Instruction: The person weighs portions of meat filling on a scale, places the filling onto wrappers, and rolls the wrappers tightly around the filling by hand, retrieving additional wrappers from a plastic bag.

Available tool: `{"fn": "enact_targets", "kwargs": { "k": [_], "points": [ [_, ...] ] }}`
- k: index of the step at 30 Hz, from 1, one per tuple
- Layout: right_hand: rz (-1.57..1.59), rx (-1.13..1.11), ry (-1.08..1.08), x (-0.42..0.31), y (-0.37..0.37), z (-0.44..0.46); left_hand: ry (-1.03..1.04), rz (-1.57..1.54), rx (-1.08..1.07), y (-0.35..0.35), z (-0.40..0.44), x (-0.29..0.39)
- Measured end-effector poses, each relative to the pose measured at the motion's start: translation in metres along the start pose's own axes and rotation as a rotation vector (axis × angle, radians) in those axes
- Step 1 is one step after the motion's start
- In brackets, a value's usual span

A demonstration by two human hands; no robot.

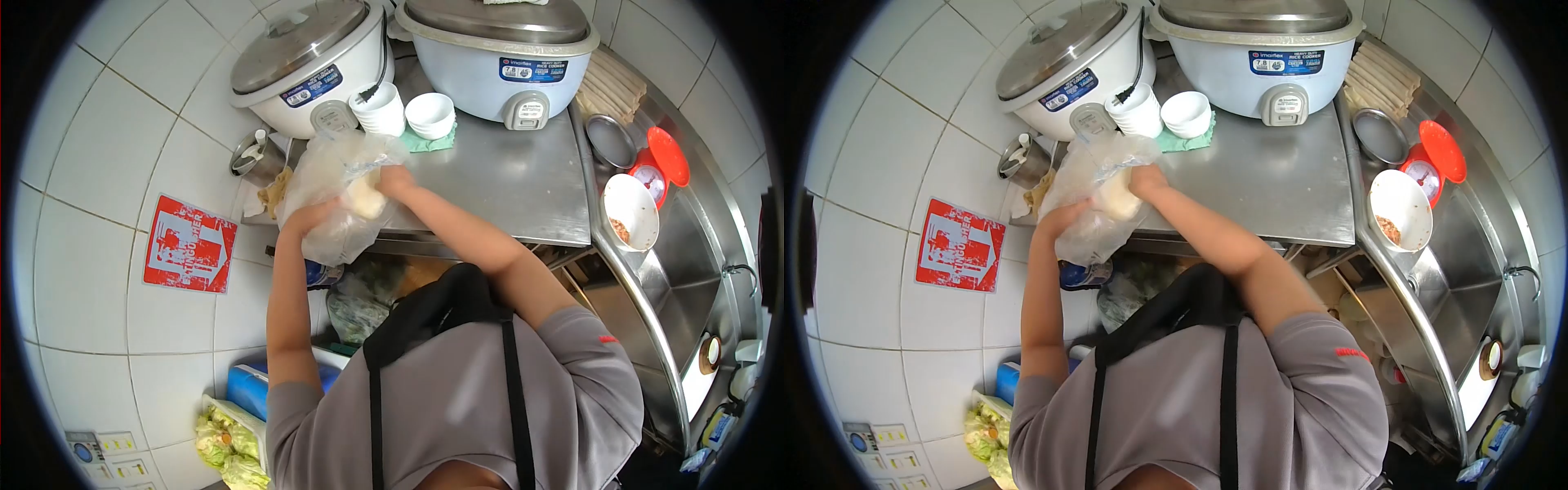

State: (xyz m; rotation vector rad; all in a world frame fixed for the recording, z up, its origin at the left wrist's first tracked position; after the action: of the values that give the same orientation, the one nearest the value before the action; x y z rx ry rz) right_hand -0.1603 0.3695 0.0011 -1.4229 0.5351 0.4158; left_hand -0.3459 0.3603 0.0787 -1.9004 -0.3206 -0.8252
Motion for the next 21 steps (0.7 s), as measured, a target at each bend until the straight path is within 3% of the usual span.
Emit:
{"fn": "enact_targets", "kwargs": {
  "k": [2,3,5,8,11,12,15,18,21],
  "points": [
    [-0.164,-0.137,-0.116,-0.025,-0.034,-0.026,0.166,0.023,-0.339,0.009,-0.011,0.020],
    [-0.053,-0.058,-0.279,-0.028,-0.046,-0.032,0.252,0.030,-0.511,0.015,-0.018,0.030],
    [0.173,0.100,-0.590,-0.025,-0.068,-0.054,0.344,-0.111,-0.526,0.001,-0.025,0.063],
    [1.077,-0.502,-0.472,-0.019,-0.085,-0.077,0.452,-0.266,-0.512,-0.021,-0.035,0.127],
    [1.541,-0.563,0.019,0.000,-0.112,-0.115,0.631,-0.354,-0.575,-0.019,-0.033,0.181],
    [1.723,-0.510,-0.053,0.002,-0.124,-0.124,0.705,-0.378,-0.612,-0.015,-0.033,0.197],
    [1.842,-0.167,-0.315,0.016,-0.171,-0.151,0.742,-0.366,-0.730,0.011,-0.034,0.225],
    [1.440,0.006,-0.366,0.042,-0.206,-0.177,0.721,-0.280,-0.733,0.035,-0.031,0.234],
    [1.279,0.163,-0.242,0.078,-0.224,-0.187,0.716,-0.319,-0.519,0.067,0.009,0.252]
  ]
}}
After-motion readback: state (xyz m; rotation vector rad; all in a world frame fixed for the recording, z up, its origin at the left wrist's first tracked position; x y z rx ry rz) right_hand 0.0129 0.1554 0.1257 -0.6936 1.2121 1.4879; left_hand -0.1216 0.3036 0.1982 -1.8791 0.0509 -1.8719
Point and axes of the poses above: each hand's wrist, its own z-axis towards the middle knuckle, its own y-axis out of the palm, x = y × z, the point moved 6 cm from there along z, towards the middle knuckle, and after that the axes turned 5 degrees about -y, right-handed, at the moved point
